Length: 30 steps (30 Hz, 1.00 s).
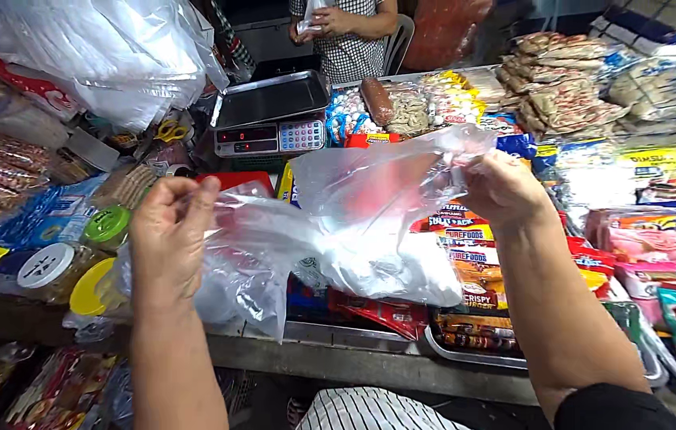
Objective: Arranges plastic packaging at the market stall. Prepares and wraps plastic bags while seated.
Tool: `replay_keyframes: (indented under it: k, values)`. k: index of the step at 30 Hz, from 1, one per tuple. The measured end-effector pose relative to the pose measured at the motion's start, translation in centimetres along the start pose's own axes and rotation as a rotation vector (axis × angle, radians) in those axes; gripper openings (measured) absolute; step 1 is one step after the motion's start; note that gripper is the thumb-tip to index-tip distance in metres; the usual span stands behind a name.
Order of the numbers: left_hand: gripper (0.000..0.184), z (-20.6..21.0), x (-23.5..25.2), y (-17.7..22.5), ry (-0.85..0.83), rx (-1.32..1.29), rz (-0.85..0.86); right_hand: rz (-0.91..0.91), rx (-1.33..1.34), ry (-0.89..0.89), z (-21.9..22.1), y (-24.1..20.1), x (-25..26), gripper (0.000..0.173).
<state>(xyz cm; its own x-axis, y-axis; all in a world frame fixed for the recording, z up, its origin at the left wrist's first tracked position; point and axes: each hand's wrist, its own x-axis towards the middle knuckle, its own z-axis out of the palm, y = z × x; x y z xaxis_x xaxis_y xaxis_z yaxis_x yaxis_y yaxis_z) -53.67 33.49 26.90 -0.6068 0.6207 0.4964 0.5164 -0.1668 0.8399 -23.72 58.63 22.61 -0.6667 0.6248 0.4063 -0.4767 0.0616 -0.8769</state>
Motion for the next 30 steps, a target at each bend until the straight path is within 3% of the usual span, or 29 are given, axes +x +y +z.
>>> replay_keyframes:
  k: [7, 10, 12, 14, 16, 17, 18, 20, 22, 24, 27, 28, 30]
  values:
    - [0.007, -2.6, -1.3, -0.3, 0.019, -0.105, 0.064, -0.003, -0.040, 0.182, 0.6, -0.8, -1.0, 0.030]
    - [0.007, -2.5, -2.4, 0.5, -0.082, -0.130, 0.110, -0.009, 0.055, 0.164, 0.8, -0.8, -1.0, 0.035]
    - [0.030, -0.9, -3.8, 1.6, -0.191, -0.164, 0.076, -0.009, 0.069, 0.141, 1.7, -0.9, -1.0, 0.038]
    - [0.065, 2.1, -4.9, 2.2, -0.300, -0.269, 0.010, -0.002, 0.038, 0.054, 2.8, -0.8, -1.2, 0.032]
    - [0.098, 5.6, -5.4, 1.6, -0.478, -0.337, -0.054, 0.046, -0.001, -0.197, 4.4, -0.1, -1.2, 0.022]
    - [0.103, 7.1, -5.8, 1.2, -0.568, -0.329, -0.081, 0.059, -0.016, -0.370, 5.5, 0.7, -1.3, 0.025]
    - [0.098, 8.2, -6.2, 1.0, -0.651, -0.314, -0.097, 0.065, -0.033, -0.506, 6.4, 1.5, -1.8, 0.027]
    - [0.059, 8.7, -7.1, 0.7, -0.780, -0.310, -0.113, 0.007, -0.133, -0.719, 7.2, 2.4, -2.5, 0.029]
    - [0.024, 7.0, -8.5, -0.3, -0.807, -0.235, -0.103, -0.018, -0.286, -0.823, 6.0, 2.4, -2.6, 0.027]
    - [0.022, 4.1, -10.6, -1.4, -0.803, -0.145, -0.133, 0.078, -0.567, -0.692, 3.7, 3.0, -2.2, 0.032]
    - [0.032, -0.9, -14.6, -3.2, -0.859, -0.023, -0.221, 0.321, -1.091, -0.518, 1.7, 6.7, -0.7, 0.088]
    - [0.034, -2.4, -15.8, -4.0, -0.865, 0.045, -0.251, 0.354, -1.209, -0.512, 1.5, 8.1, -0.5, 0.099]
    - [0.042, -4.6, -18.0, -5.1, -0.815, 0.223, -0.362, 0.452, -1.384, -0.533, 1.9, 9.6, -0.5, 0.105]
